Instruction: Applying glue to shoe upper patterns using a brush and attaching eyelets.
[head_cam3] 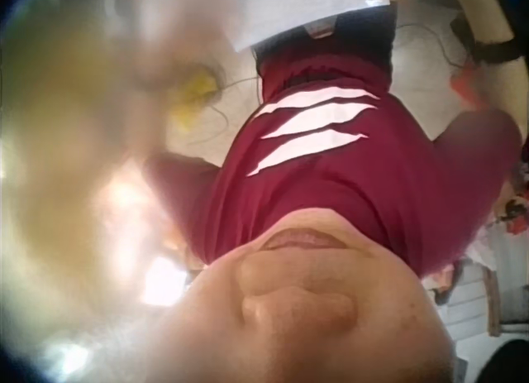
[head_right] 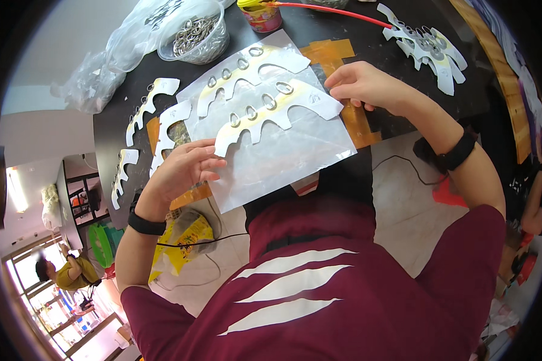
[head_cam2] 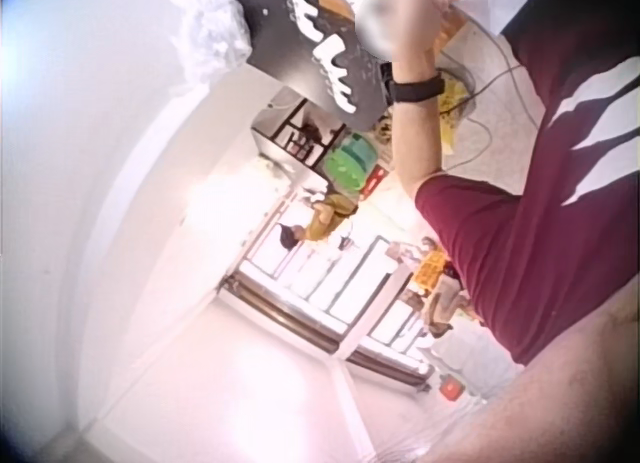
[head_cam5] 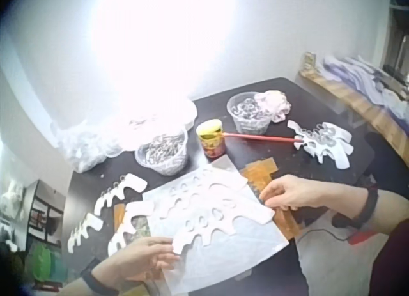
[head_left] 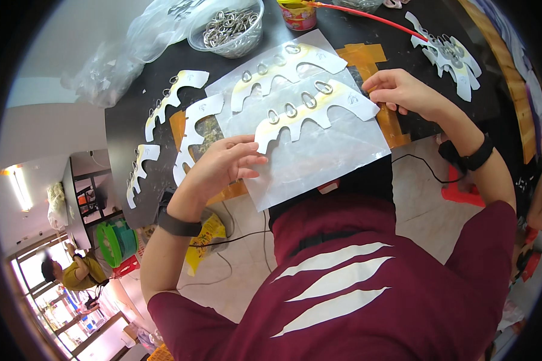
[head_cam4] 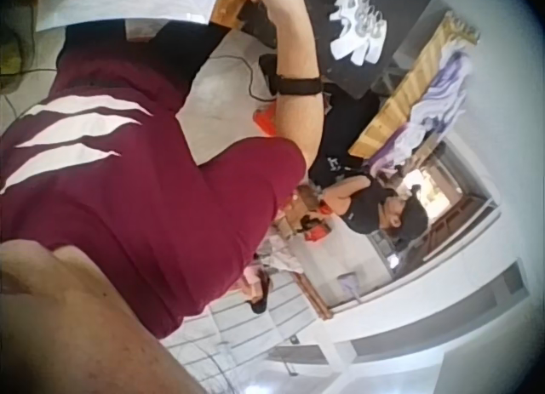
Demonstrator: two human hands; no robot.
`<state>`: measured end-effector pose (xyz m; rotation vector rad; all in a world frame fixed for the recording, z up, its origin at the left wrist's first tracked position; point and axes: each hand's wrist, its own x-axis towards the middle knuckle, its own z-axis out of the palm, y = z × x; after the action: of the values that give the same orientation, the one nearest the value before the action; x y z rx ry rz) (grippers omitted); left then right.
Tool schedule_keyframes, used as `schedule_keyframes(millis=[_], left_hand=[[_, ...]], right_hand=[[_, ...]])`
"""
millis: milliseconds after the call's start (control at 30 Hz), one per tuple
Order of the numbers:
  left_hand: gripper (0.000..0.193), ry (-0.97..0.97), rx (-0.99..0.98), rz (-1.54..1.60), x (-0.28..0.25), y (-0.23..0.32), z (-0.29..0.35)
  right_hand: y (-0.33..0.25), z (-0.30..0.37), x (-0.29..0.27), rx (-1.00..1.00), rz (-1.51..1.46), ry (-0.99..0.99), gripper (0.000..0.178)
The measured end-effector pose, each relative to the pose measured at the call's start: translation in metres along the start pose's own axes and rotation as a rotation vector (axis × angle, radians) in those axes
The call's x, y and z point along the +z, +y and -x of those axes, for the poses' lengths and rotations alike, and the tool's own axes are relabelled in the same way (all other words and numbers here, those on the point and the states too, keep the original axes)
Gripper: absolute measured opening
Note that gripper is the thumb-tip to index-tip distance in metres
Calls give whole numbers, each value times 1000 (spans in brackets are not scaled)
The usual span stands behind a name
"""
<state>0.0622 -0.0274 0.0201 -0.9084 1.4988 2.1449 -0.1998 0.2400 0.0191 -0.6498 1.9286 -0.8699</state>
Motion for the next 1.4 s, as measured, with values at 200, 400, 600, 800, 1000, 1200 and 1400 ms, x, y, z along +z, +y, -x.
schedule_keyframes(millis=[200,400,600,800,1000,1200,1400], left_hand=[[32,51,-18,-138,13,2,-11],[29,92,76,-165,19,1,-16],[26,81,201,-53,13,-7,-21],[22,41,299,83,11,-9,-25],[22,35,342,147,12,-6,-25],[30,41,382,136,10,-5,-25],[30,56,404,104,10,1,-21]], right_hand=[[-1,-13,3,-12,41,-69,23],[-9,-20,14,-251,53,17,16],[-22,-18,14,-400,215,156,15],[-23,-16,17,-476,222,224,14],[-15,-21,19,-567,167,300,16],[-16,-22,18,-601,153,307,16],[-21,-23,13,-663,166,332,15]])
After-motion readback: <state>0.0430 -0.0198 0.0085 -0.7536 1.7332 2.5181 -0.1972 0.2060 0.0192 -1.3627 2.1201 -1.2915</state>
